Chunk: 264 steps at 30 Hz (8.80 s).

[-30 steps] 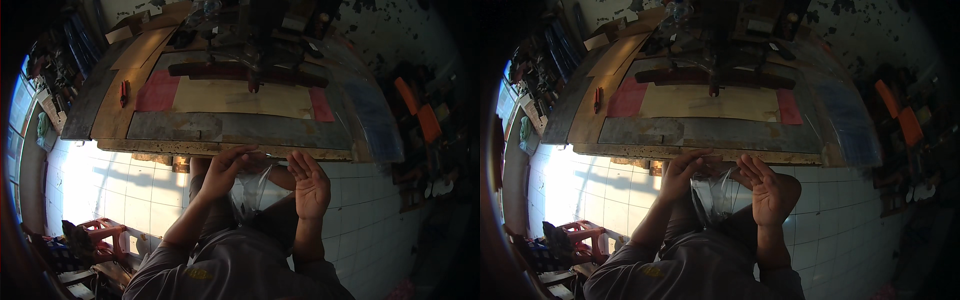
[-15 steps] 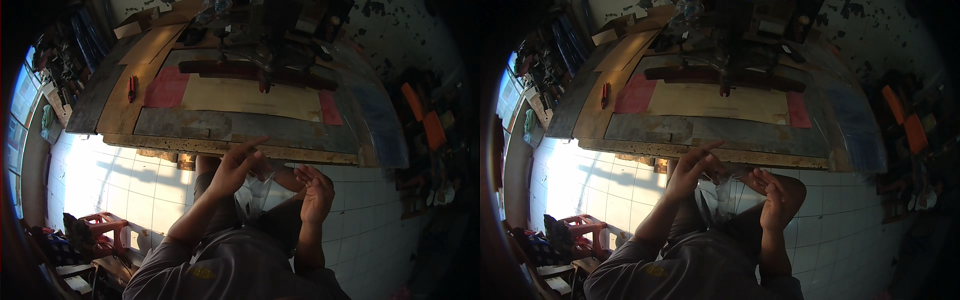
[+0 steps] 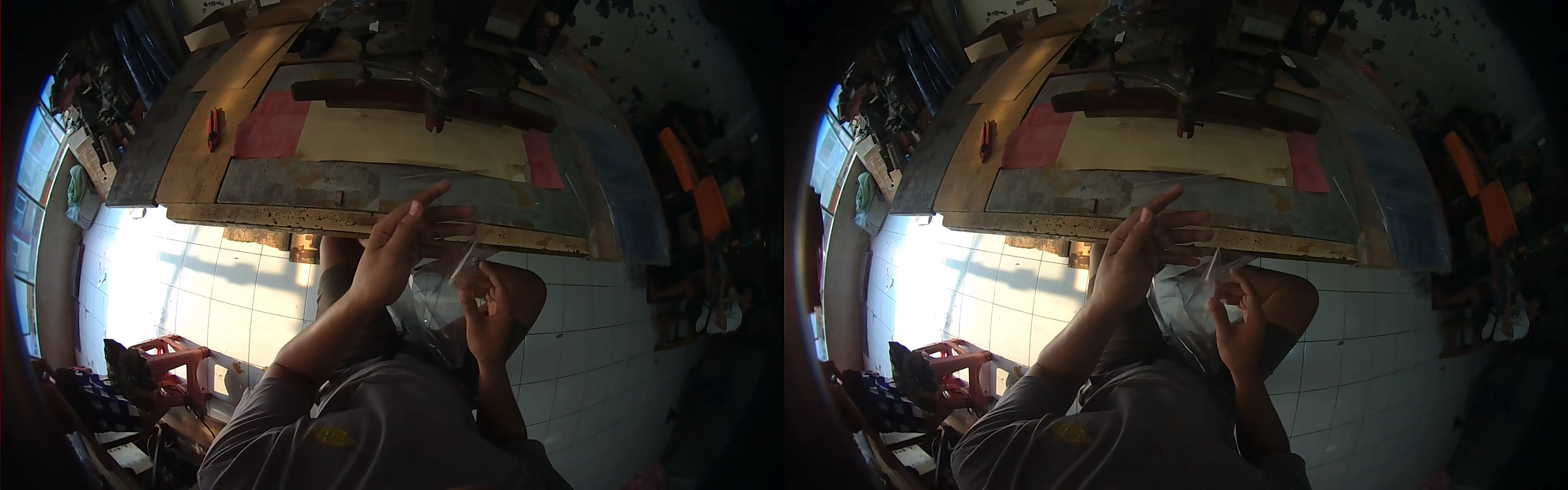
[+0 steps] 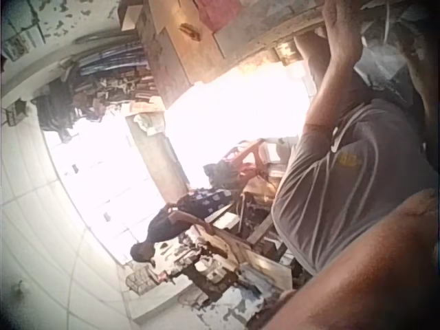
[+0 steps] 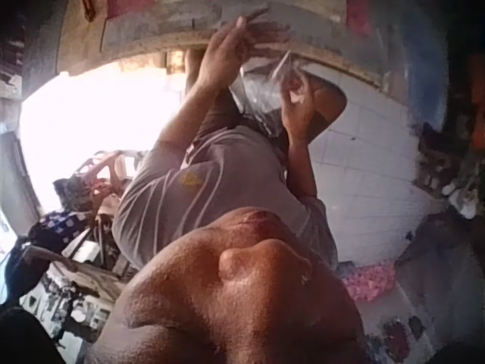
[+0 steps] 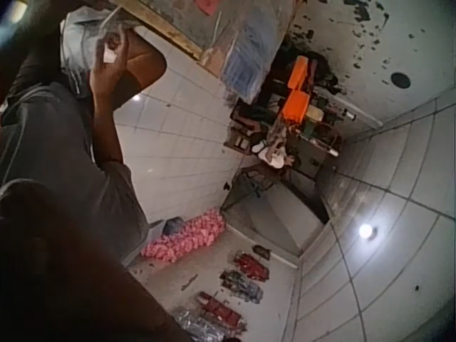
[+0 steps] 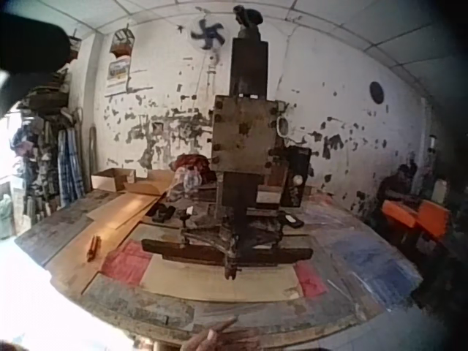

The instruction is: The person aligns plastic sheets under a heat press machine on a work table, seals the plastic edges, and peels away excess plastic film by hand.

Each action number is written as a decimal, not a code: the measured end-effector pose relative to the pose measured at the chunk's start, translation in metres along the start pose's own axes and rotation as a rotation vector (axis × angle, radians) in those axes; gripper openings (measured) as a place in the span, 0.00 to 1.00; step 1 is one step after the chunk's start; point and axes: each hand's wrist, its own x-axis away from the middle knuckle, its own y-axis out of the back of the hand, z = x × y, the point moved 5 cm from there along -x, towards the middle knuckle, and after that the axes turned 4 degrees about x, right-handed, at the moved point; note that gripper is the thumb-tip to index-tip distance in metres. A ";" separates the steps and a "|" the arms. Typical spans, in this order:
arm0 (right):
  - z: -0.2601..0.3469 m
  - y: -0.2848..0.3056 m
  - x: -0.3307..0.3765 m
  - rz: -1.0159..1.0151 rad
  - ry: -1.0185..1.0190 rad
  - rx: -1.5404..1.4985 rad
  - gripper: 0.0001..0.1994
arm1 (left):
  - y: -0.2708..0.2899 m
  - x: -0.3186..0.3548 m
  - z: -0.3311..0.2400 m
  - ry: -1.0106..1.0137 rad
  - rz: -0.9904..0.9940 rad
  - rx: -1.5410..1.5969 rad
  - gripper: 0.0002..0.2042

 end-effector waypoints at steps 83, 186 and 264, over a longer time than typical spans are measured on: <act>0.045 0.066 -0.035 0.112 0.260 -0.105 0.19 | 0.019 0.031 -0.011 -0.341 0.279 -0.798 0.05; 0.070 0.003 -0.036 0.375 0.316 0.226 0.15 | -0.006 0.048 0.007 -0.319 0.329 -1.085 0.15; -0.075 0.070 -0.170 0.041 -0.146 0.080 0.14 | 0.115 -0.049 -0.035 -0.193 -0.107 -0.807 0.19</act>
